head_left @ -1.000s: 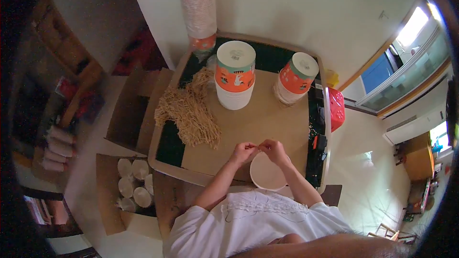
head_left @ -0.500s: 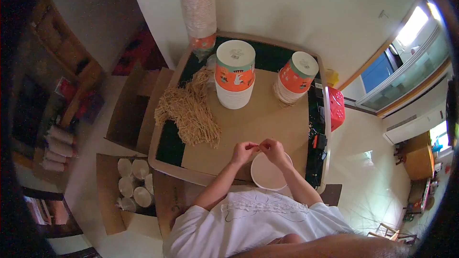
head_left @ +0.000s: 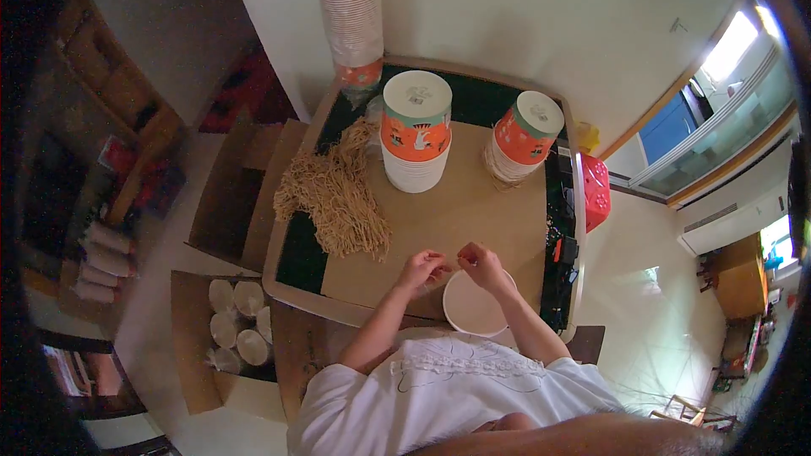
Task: Inspecting, separating, and stacking paper cups at a workstation.
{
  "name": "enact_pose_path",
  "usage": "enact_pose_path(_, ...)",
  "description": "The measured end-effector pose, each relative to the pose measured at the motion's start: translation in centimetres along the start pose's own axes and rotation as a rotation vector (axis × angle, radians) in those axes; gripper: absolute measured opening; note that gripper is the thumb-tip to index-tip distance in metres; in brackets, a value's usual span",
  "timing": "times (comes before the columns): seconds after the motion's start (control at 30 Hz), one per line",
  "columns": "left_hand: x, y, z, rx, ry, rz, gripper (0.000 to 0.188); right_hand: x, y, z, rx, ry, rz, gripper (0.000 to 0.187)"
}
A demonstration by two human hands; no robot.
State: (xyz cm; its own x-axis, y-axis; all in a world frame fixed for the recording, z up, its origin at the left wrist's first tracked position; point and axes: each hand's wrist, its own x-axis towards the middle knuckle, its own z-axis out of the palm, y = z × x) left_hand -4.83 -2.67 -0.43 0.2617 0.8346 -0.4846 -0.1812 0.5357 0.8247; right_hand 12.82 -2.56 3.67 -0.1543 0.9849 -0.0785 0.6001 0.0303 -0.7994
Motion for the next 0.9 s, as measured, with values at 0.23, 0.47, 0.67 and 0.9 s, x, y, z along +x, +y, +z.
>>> enact_pose_path(0.23, 0.3, 0.3, 0.8, -0.016, -0.231, -0.029, 0.010, 0.0, 0.2, 0.3, 0.037, -0.001, -0.007, 0.011)
enact_pose_path(0.47, 0.4, 0.6, -1.0, 0.077, -0.134, -0.018, 0.008, -0.1, 0.1, 0.1, -0.018, 0.004, -0.010, 0.010)
enact_pose_path(0.67, 0.5, 0.4, -1.6, 0.058, -0.114, 0.012, 0.008, 0.5, -1.3, 0.3, 0.011, -0.176, 0.005, 0.012)
enact_pose_path(0.9, 1.4, 0.2, -1.9, -0.049, -0.055, 0.115, 0.021, 1.0, -1.7, 1.6, -0.060, -0.059, -0.012, 0.012)
